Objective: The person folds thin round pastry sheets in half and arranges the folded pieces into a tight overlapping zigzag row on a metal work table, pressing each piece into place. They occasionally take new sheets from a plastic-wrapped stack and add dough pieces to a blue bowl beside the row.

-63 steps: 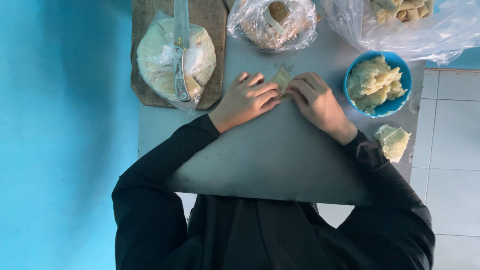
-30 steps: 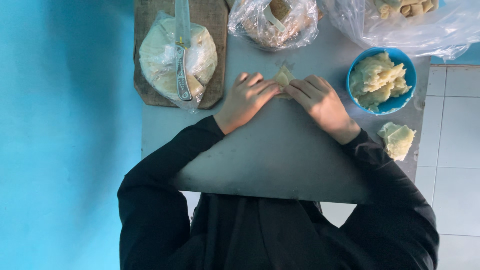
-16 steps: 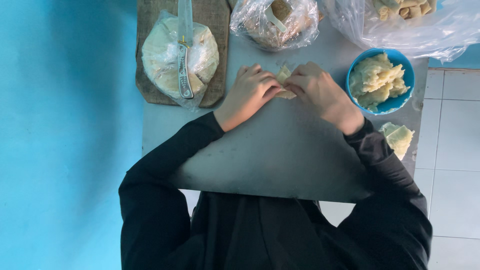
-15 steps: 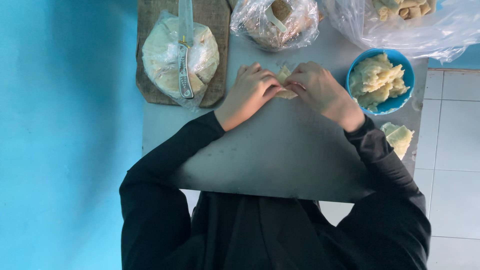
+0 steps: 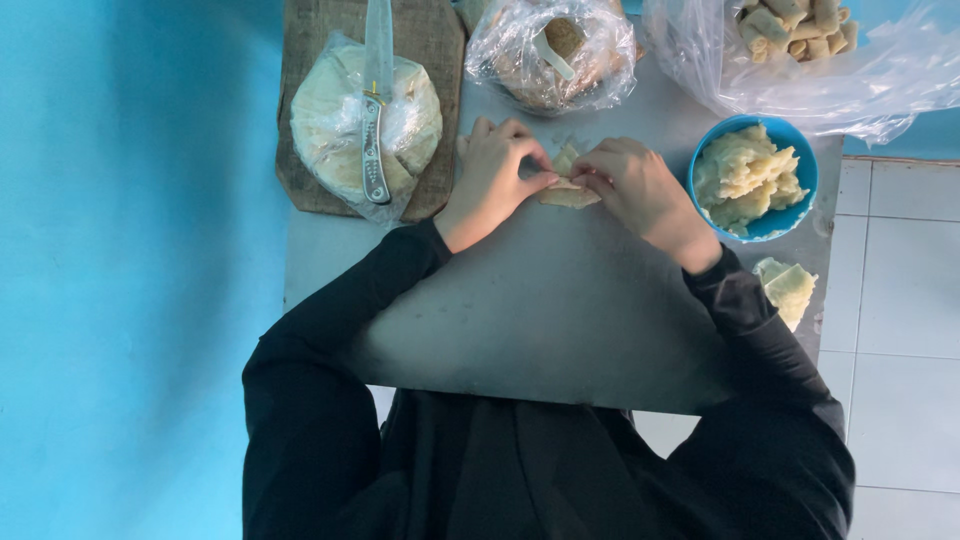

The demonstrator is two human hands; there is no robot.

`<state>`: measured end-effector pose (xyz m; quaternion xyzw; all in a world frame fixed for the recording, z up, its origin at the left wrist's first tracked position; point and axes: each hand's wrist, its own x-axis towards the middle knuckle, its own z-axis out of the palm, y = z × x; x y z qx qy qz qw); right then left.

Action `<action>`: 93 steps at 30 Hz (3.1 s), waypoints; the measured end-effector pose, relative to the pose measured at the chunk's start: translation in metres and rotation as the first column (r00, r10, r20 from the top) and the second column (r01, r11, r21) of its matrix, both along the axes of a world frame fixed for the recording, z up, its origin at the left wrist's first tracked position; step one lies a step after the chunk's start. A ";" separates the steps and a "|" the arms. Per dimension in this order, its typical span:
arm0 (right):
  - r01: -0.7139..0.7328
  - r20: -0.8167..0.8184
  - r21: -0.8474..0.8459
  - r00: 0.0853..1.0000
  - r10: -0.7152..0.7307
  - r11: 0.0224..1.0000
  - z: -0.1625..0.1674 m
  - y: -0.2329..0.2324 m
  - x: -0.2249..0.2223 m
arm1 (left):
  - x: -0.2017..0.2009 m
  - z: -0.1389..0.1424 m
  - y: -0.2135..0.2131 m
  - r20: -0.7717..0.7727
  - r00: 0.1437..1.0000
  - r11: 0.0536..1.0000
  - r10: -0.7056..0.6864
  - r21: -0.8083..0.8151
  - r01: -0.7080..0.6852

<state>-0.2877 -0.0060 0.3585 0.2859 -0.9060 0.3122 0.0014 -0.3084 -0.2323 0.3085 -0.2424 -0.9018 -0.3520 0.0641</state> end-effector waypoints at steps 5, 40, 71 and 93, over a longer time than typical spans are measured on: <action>0.019 -0.068 -0.041 0.997 -0.021 0.999 -0.005 0.004 0.007 | 0.008 0.004 -0.004 -0.229 0.972 0.995 -0.046 -0.094 0.025; 0.025 -0.348 0.072 0.938 0.002 0.997 -0.003 -0.015 0.003 | -0.011 0.021 -0.009 -0.167 0.975 0.988 -0.148 -0.076 0.137; 0.030 -0.295 -0.056 0.954 -0.045 0.998 -0.028 -0.024 -0.028 | -0.039 0.006 -0.022 0.031 0.999 0.999 -0.043 -0.024 0.044; 0.111 -0.447 0.047 0.891 -0.078 0.993 -0.048 -0.021 -0.033 | -0.036 -0.006 -0.012 -0.318 0.946 0.994 -0.059 -0.103 0.027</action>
